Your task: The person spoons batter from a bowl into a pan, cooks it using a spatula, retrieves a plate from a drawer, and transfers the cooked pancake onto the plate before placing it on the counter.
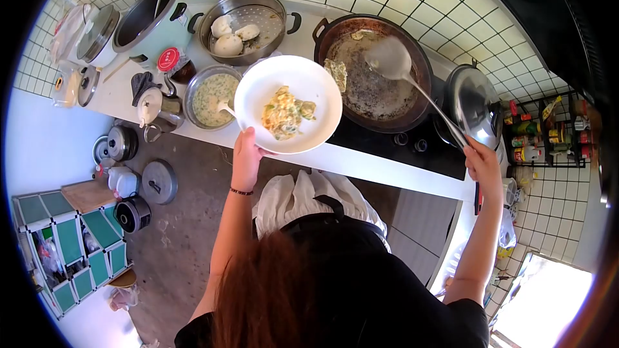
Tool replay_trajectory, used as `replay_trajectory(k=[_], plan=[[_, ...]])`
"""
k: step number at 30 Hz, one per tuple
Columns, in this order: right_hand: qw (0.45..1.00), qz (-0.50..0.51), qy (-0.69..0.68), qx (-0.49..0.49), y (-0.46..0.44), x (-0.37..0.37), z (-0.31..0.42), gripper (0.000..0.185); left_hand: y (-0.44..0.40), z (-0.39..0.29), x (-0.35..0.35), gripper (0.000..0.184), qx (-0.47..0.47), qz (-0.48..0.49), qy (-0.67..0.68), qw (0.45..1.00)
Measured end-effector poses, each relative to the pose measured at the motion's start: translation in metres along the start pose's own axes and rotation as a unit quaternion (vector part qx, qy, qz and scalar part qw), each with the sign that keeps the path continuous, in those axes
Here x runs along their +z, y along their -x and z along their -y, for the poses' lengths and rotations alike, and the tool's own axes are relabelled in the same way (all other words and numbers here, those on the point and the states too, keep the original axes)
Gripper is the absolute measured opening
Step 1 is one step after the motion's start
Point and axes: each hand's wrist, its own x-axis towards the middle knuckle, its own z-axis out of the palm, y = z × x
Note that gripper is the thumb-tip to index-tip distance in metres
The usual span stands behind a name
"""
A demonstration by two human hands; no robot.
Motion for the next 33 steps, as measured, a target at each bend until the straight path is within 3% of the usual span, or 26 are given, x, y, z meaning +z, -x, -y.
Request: replay_trajectory(k=[6, 13, 22, 33], plan=[[0.986, 0.088, 0.101, 0.099, -0.076, -0.020, -0.022, 0.034, 0.017, 0.000, -0.036, 0.037, 0.012, -0.049, -0.017, 0.999], [0.961, 0.248, 0.055, 0.109, -0.133, 0.020, 0.001, 0.032, 0.034, -0.001, -0.050, 0.037, 0.031, -0.098, -0.017, 0.995], [0.973, 0.141, -0.145, 0.108, -0.158, 0.100, -0.027, 0.031, 0.050, -0.005, -0.054, 0.038, 0.048, -0.125, -0.022, 0.991], [0.984, 0.089, -0.148, 0.029, -0.132, 0.077, -0.035, 0.041, 0.037, -0.002, -0.053, 0.038, 0.032, -0.092, -0.046, 0.994]])
